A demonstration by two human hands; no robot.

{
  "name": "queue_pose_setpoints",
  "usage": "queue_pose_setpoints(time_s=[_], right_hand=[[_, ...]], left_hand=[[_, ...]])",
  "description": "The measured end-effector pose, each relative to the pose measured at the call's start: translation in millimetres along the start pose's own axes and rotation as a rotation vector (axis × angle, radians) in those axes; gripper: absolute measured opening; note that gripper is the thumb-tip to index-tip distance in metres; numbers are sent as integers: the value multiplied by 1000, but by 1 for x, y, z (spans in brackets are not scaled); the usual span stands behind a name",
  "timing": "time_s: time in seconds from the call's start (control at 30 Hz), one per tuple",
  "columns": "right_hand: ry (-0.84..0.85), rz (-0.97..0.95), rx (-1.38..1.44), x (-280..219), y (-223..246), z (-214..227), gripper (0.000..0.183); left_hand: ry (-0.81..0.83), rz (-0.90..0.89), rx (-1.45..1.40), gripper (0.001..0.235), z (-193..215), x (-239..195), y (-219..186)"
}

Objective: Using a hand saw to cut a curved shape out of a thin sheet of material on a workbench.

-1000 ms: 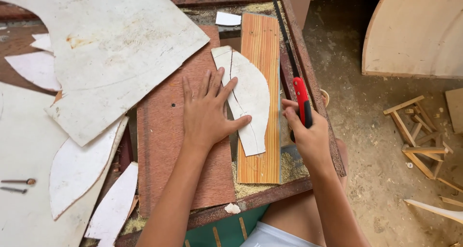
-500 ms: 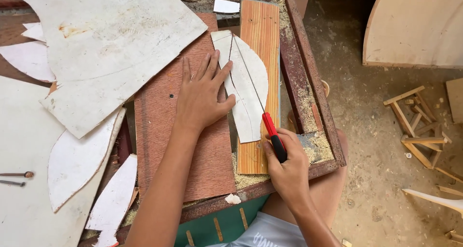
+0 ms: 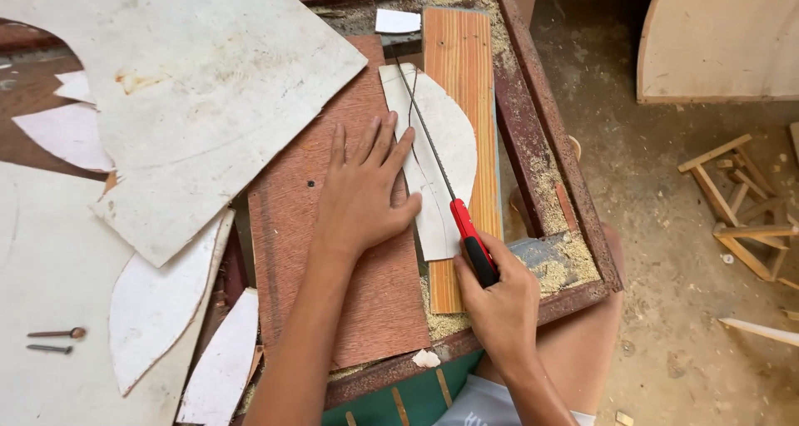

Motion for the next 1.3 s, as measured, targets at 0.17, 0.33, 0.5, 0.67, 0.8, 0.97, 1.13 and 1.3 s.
queue_pose_setpoints(time_s=[0.17,0.33,0.5,0.67,0.8,0.97,1.13,1.3], right_hand=[[71,52,42,6,-2,1,23],[199,88,157,16,-8,3,25],[247,75,279,5,-15,33,34],[64,271,19,-49,-9,80,52],[74,170,51,-73,-30,102,53],[68,-66,-116,-94,-25,122,58],[-42,-158,-314,-100,-26,132,60],[-15,-137,-378,-101,-4,133,61]], left_hand=[[45,-69,28,113,-3,-7,0],[37,-76,56,120,-2,-7,0],[39,-71,64,120,-5,-7,1],[32,-73,58,122,-6,-9,1],[59,-58,34,125,-9,-7,2],[57,-57,44,127,-10,-8,4],[42,-55,50,126,-11,-8,3],[30,-61,37,127,-12,-9,4]])
Point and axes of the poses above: each hand's wrist, its own x-axis towards the middle knuckle, its own z-axis out of the back of the hand, y = z × x, the point moved 5 cm from there along x, towards the middle knuckle, and after that the axes turned 13 degrees about -z, right-handed, at the moved point
